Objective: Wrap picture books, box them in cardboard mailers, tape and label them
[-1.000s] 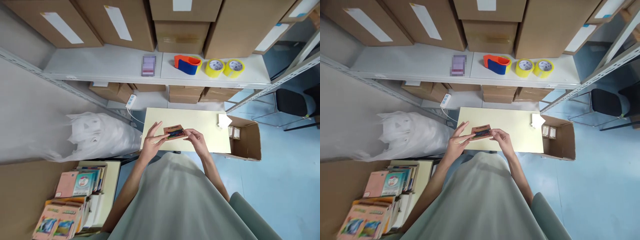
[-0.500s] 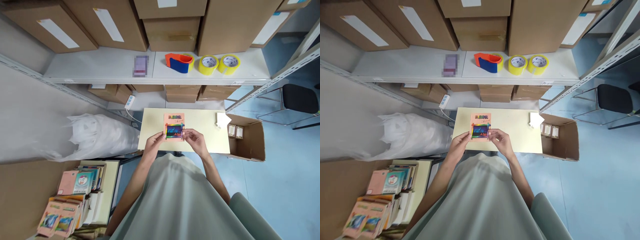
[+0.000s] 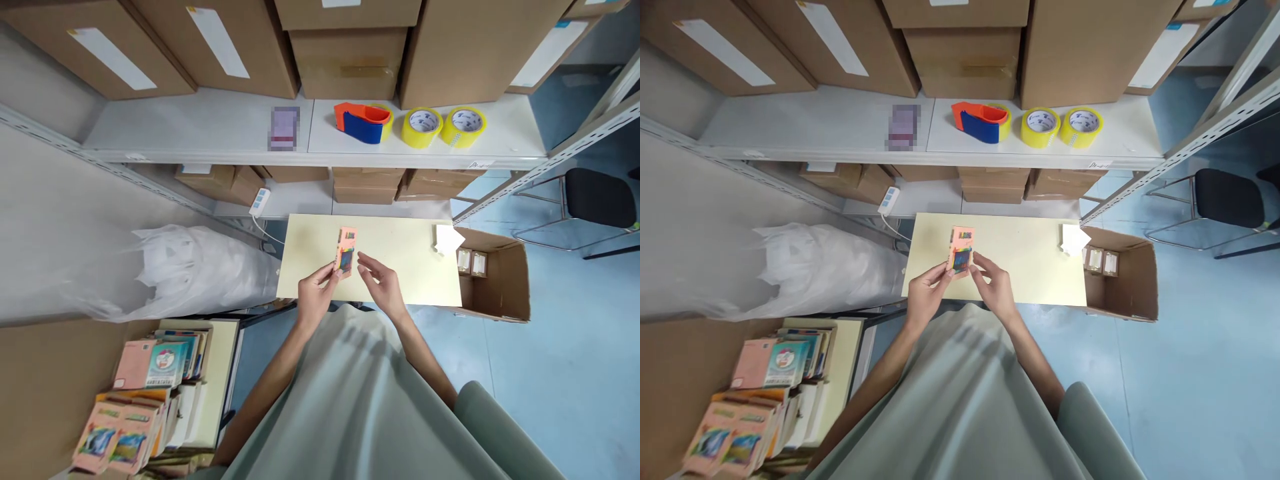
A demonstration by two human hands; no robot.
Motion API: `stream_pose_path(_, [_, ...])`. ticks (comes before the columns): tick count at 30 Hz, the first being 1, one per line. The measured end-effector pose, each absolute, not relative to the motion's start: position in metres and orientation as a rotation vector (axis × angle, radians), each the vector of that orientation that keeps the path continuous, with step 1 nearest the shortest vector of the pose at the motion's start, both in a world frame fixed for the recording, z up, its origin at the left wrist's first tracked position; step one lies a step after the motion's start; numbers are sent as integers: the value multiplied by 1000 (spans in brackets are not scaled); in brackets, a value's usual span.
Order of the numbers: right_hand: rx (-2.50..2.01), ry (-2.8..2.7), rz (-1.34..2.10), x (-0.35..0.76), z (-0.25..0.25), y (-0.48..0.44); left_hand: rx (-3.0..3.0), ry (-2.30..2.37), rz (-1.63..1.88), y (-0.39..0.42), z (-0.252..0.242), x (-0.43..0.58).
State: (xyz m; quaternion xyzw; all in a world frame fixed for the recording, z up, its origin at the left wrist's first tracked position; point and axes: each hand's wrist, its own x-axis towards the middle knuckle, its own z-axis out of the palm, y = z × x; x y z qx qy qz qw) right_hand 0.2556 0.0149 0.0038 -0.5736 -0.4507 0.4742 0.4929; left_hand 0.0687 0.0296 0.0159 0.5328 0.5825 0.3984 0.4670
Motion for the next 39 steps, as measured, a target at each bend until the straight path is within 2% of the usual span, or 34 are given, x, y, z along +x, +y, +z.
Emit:
stream_pose_path(5, [-1402,-1010,1208,226,4,21,1735,1482,980,11,7,80])
stream_pose_path(9, [-1373,-1004,1226,230,6,29,1793,1402,992,11,6,73])
stream_pose_path(14, [-1241,-876,1425,249,15,42,1304,1471,1081,31,21,47])
stream_pose_path(19, [-1141,-712,1564,250,20,47,892,1245,895,42,35,32])
stream_pose_path(28, [-1198,-740,1545,248,16,46,872,1268,924,42,43,38])
stream_pose_path(35, [-1394,-782,1251,242,13,42,1044,1417,994,41,38,43])
stream_pose_path(39, [-1325,-831,1360,223,18,30,1268,1412,1000,32,38,53])
